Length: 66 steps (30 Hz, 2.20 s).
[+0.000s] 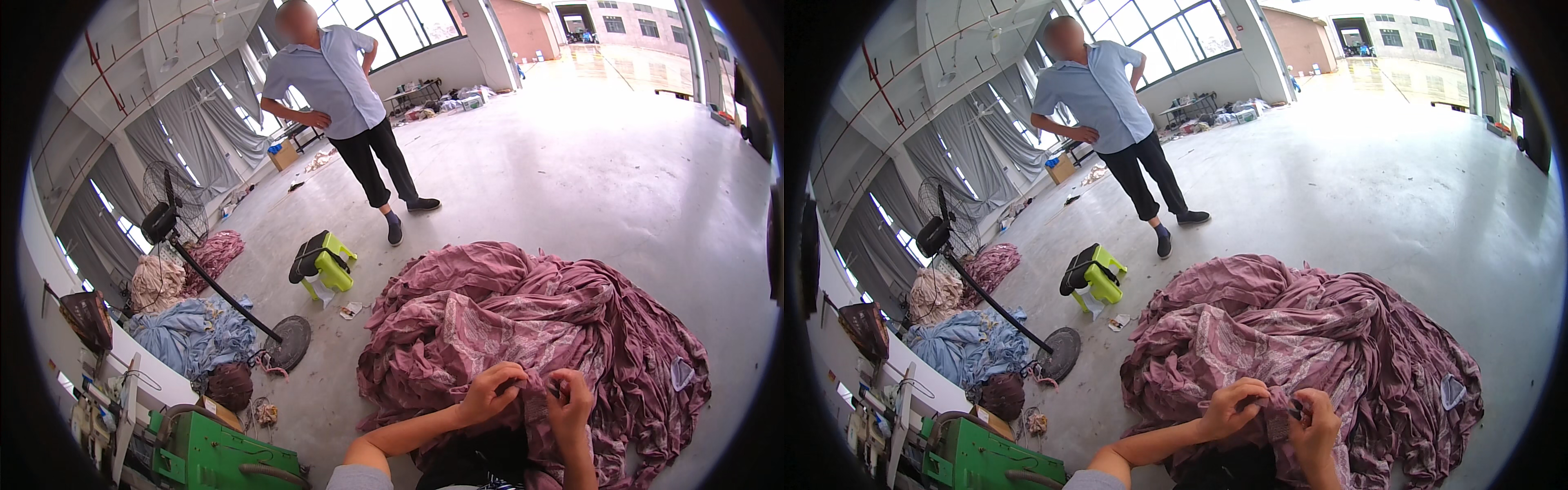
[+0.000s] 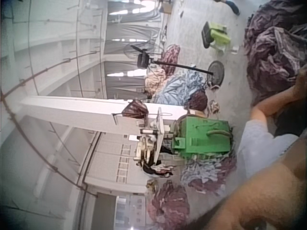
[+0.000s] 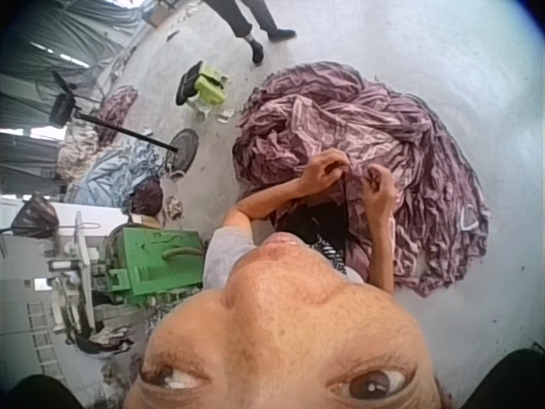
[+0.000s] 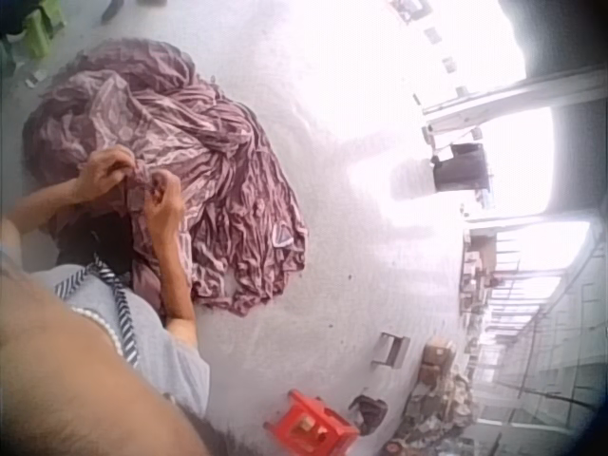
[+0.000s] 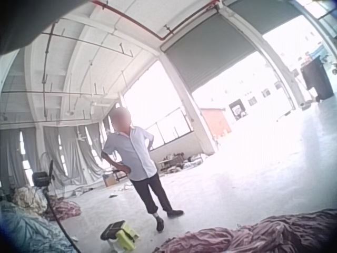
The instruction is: The person sits on the floor and repeatedly picks up pieces of pink patterned fabric from a large pile. Using a small blade, they cut off tags or labels from the fabric and place the trimmed pieces back into the pile. Another person is visible in the background working on a similar pile.
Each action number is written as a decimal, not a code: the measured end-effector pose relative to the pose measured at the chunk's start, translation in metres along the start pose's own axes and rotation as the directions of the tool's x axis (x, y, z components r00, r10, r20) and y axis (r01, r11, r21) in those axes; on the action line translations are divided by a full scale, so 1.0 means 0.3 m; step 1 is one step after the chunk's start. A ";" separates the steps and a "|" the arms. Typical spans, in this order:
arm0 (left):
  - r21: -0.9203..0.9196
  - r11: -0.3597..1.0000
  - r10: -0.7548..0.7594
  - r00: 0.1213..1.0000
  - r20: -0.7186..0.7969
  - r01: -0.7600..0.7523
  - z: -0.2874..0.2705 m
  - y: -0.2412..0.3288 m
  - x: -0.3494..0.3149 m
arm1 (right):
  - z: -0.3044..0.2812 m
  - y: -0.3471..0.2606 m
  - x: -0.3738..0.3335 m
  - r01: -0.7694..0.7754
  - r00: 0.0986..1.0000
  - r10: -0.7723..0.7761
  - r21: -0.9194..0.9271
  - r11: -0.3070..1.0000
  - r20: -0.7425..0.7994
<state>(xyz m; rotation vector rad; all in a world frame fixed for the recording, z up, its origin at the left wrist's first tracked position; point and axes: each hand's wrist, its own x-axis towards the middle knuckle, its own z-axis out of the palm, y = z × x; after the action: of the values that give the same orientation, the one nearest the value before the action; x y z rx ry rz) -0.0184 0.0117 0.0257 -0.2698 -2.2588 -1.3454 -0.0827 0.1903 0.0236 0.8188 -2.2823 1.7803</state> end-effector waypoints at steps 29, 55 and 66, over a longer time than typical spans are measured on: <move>0.056 0.962 -0.274 0.943 0.188 0.268 -0.048 -0.047 -0.003 | 0.005 0.021 -0.044 -0.160 0.987 0.160 0.199 0.967 0.015; -0.580 0.237 -0.670 0.563 0.483 0.779 -0.062 -0.093 0.053 | 0.012 0.113 -0.040 -0.558 0.824 0.439 0.382 0.737 0.357; -0.595 0.193 -0.636 0.561 0.529 0.780 -0.055 -0.079 0.033 | -0.006 0.002 0.030 0.072 0.989 -0.079 0.064 0.995 0.123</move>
<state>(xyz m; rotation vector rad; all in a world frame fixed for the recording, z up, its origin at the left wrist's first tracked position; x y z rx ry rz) -0.0314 -0.0152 0.0190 0.5484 -1.6929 -2.9456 -0.0912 0.1892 0.0274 1.0413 -2.2488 1.8205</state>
